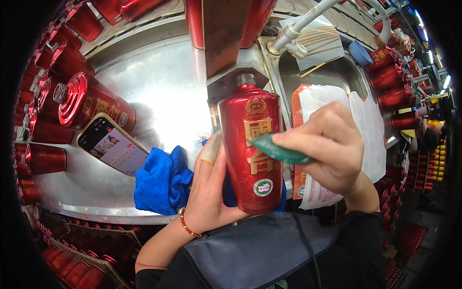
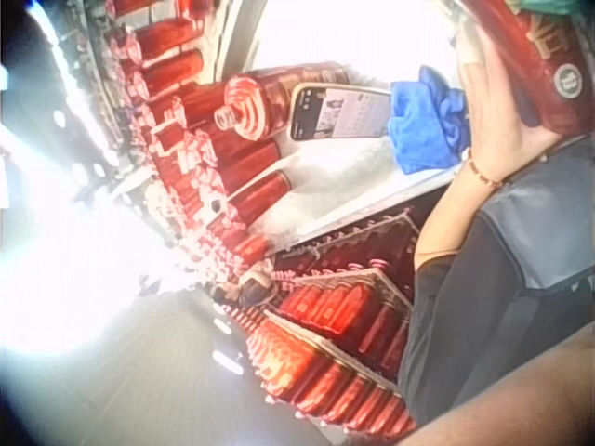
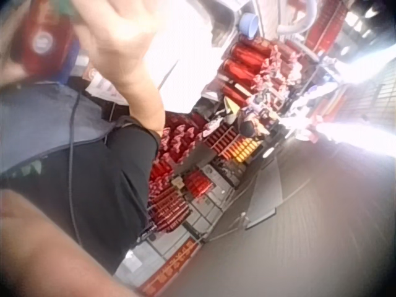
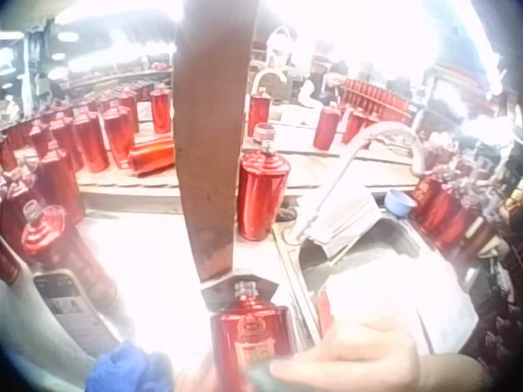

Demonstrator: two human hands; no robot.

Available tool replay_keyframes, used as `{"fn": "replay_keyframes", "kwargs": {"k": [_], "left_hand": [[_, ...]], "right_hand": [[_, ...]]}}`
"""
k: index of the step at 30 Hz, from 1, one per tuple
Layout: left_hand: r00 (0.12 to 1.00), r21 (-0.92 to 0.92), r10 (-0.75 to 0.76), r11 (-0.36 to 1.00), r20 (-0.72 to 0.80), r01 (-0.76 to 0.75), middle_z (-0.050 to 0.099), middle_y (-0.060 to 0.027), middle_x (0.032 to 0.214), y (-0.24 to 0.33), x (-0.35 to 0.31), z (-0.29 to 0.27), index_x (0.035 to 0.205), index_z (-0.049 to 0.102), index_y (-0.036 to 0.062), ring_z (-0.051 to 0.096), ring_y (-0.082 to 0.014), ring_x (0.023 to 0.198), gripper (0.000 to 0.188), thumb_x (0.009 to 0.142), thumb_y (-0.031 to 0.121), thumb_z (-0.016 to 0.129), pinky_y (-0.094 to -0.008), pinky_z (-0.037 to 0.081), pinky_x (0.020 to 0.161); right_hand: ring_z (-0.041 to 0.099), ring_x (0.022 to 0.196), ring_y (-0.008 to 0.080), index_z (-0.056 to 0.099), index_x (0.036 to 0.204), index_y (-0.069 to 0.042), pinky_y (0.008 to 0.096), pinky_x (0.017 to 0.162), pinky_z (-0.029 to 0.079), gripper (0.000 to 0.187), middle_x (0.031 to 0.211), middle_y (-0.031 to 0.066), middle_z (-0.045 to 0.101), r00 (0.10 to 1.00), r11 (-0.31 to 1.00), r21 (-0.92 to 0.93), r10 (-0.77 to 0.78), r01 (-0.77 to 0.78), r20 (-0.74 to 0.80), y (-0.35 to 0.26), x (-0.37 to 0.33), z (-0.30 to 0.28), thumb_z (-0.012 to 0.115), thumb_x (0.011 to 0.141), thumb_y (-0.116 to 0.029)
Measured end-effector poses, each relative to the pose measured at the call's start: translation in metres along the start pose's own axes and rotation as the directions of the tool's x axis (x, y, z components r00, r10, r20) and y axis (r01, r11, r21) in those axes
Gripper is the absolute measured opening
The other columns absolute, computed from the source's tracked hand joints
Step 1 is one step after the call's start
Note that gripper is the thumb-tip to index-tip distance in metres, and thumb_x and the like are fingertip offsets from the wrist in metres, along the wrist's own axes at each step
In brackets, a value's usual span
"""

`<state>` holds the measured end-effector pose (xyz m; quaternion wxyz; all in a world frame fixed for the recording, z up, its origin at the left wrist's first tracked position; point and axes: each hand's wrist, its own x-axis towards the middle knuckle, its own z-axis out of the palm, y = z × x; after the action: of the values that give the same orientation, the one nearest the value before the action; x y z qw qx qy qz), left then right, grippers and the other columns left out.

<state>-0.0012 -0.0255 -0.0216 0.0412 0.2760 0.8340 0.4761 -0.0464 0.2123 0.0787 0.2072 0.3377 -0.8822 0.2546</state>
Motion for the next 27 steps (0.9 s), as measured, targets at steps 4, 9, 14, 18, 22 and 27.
{"fn": "replay_keyframes", "kwargs": {"k": [4,9,14,18,22,27], "left_hand": [[1.0,0.0,0.003,1.0,-0.012,-0.003,0.031,-0.0315,0.157,0.001,0.0,-0.001,0.155,0.028,-0.0087,0.029,-0.0483,0.148,0.121,0.066,0.04,0.094,-0.053,0.028,0.119],[1.0,0.011,0.006,1.0,-0.024,-0.006,0.033,-0.0309,0.156,0.002,-0.001,-0.001,0.155,0.028,-0.0088,0.031,-0.0484,0.147,0.12,0.066,0.038,0.094,-0.0529,0.029,0.118],[0.998,0.025,0.036,0.999,-0.052,-0.035,0.033,-0.0311,0.155,0.001,-0.001,-0.001,0.154,0.028,-0.0095,0.032,-0.0502,0.145,0.119,0.066,0.036,0.094,-0.0537,0.031,0.118],[0.998,0.01,0.028,1.0,-0.051,-0.028,0.033,-0.0315,0.156,0.002,-0.002,-0.002,0.154,0.029,-0.0102,0.032,-0.0517,0.145,0.118,0.066,0.036,0.094,-0.0543,0.031,0.118],[0.998,0.011,0.029,1.0,-0.049,-0.028,0.032,-0.032,0.156,0.001,-0.003,-0.001,0.153,0.029,-0.0112,0.031,-0.052,0.145,0.118,0.067,0.036,0.093,-0.0548,0.03,0.118],[0.999,-0.003,0.018,1.0,-0.037,-0.018,0.032,-0.0327,0.155,0.001,-0.003,-0.002,0.153,0.028,-0.0117,0.031,-0.0526,0.145,0.119,0.066,0.036,0.094,-0.0554,0.03,0.118]], "right_hand": [[0.052,0.071,0.0194,0.079,0.103,-0.007,0.0319,0.062,0.039,0.036,0.076,0.0014,0.059,0.999,0.999,-0.017,-0.031,0.032,0.037,0.003,0.002,-0.004,0.083,0.067,-0.004],[0.051,0.07,0.019,0.079,0.101,-0.009,0.0317,0.062,0.039,0.035,0.074,0.0007,0.059,0.998,0.996,-0.09,-0.004,0.009,0.056,0.006,0.011,-0.009,0.085,0.066,-0.009],[0.053,0.069,0.0183,0.077,0.099,-0.004,0.031,0.063,0.041,0.026,0.077,0.0033,0.059,0.985,0.996,0.069,0.043,-0.055,0.169,0.011,0.027,-0.011,0.083,0.074,-0.005],[0.053,0.07,0.0141,0.076,0.098,-0.001,0.0294,0.062,0.039,0.02,0.079,0.0042,0.06,0.973,0.984,0.116,0.113,-0.139,0.202,0.021,0.046,-0.017,0.08,0.078,-0.002],[0.053,0.071,0.0119,0.075,0.098,0.001,0.0283,0.062,0.039,0.019,0.079,0.0044,0.061,0.936,0.911,0.298,0.198,-0.285,0.29,0.03,0.052,-0.01,0.08,0.08,-0.003],[0.054,0.072,0.0111,0.074,0.1,0.001,0.0265,0.063,0.039,0.02,0.079,0.0034,0.059,0.921,0.917,0.301,0.147,-0.263,0.36,0.032,0.057,-0.012,0.079,0.081,-0.003]]}}
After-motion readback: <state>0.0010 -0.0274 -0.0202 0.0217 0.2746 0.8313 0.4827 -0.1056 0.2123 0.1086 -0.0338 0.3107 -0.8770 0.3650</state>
